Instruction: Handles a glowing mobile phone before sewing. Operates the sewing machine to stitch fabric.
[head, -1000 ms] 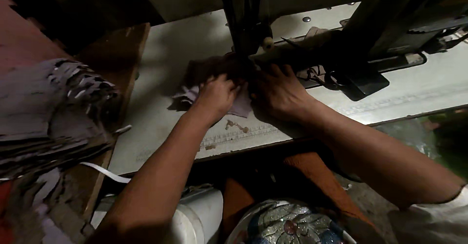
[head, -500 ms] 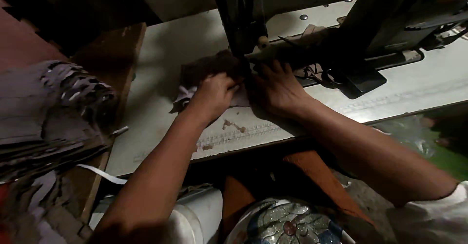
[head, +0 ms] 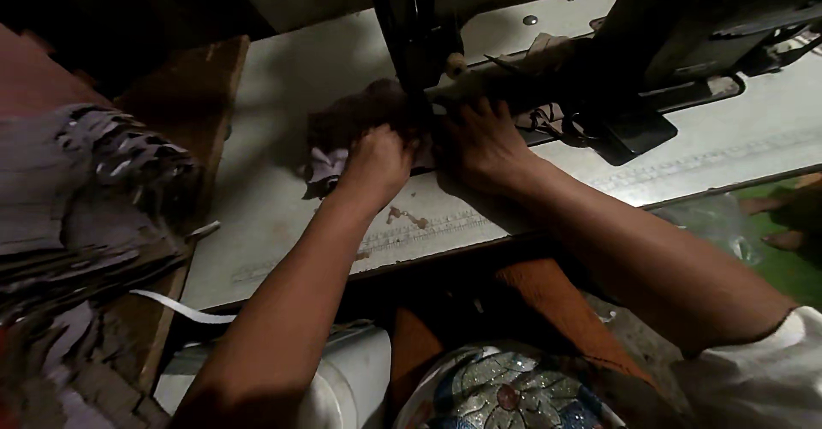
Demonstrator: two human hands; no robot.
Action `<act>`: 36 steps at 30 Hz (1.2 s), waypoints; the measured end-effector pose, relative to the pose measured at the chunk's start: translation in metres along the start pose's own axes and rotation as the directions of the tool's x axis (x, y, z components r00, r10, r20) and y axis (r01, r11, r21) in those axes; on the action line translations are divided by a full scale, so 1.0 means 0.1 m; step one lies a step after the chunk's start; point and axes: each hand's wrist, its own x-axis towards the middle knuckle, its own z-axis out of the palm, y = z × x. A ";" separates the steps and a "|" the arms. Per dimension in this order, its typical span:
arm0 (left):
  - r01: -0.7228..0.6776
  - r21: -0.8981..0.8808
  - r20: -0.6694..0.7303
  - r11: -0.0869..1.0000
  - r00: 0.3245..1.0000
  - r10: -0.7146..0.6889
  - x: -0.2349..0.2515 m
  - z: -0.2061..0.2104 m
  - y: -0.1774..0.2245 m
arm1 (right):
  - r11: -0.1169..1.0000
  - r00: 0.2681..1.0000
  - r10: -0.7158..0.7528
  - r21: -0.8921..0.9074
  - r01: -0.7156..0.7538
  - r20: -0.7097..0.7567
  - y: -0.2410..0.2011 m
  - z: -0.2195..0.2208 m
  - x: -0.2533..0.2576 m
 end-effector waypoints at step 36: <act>-0.013 0.145 0.105 0.989 0.994 -0.003 -0.09 -0.09 -0.07 | 0.999 0.998 0.054 0.006 -0.054 -0.020 0.00 0.02 -0.01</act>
